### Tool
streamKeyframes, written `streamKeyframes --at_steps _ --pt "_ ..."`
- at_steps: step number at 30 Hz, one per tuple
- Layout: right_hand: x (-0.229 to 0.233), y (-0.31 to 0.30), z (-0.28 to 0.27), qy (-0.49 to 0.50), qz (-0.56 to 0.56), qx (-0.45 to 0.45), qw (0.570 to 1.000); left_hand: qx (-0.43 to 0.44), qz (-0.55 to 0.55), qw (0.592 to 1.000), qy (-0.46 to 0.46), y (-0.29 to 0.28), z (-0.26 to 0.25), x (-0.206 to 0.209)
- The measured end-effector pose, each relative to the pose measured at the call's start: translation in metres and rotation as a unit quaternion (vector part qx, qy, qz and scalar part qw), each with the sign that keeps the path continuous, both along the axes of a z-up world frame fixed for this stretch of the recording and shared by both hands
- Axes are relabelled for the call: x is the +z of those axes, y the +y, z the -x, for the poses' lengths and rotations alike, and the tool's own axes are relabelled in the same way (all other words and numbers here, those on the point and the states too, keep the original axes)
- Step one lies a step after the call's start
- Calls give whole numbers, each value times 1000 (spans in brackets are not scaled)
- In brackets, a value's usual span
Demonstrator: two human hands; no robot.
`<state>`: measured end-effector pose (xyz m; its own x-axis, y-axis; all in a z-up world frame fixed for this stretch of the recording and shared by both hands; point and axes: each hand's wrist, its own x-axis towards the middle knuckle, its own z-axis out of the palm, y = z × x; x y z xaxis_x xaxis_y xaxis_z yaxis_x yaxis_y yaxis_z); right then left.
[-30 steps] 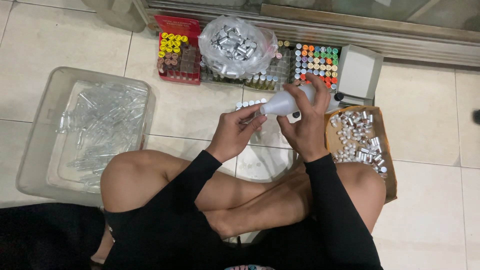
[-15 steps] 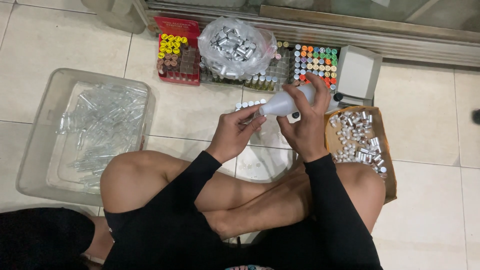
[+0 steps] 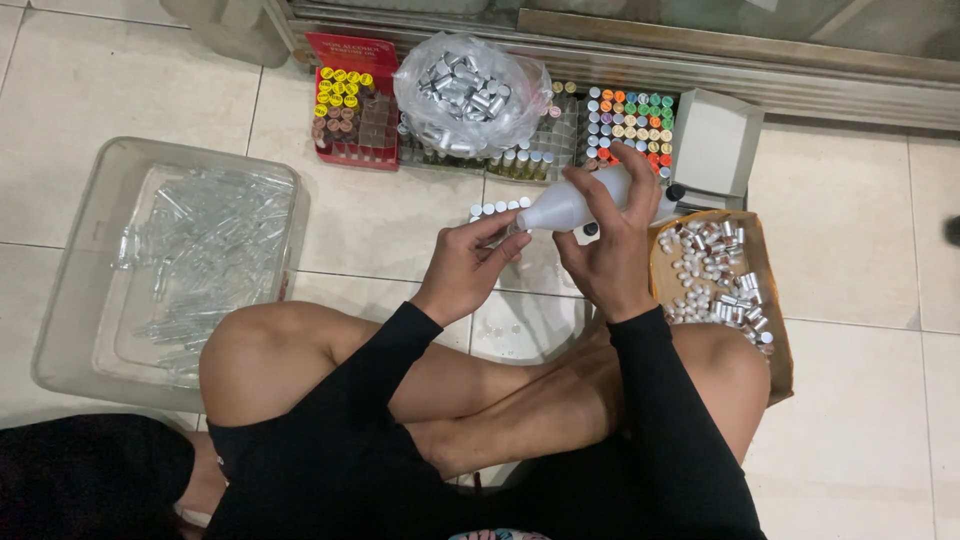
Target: Filling small perfume vials from a squeeze bottle and organizing them into a tray
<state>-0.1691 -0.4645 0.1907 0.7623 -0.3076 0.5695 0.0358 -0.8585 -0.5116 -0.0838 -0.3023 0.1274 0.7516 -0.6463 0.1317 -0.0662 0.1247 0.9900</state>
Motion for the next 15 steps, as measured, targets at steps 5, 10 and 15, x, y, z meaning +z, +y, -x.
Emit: streamKeyframes --at_steps 5,10,15 --pt "-1 -1 0 -1 2 0 1000 -3 4 1000 -14 2 -1 5" --pt "-1 -1 0 -2 7 -1 1000 -2 12 1000 -12 1 -2 -6" --pt "0 -1 0 -5 9 2 1000 -1 12 1000 -22 3 -1 1"
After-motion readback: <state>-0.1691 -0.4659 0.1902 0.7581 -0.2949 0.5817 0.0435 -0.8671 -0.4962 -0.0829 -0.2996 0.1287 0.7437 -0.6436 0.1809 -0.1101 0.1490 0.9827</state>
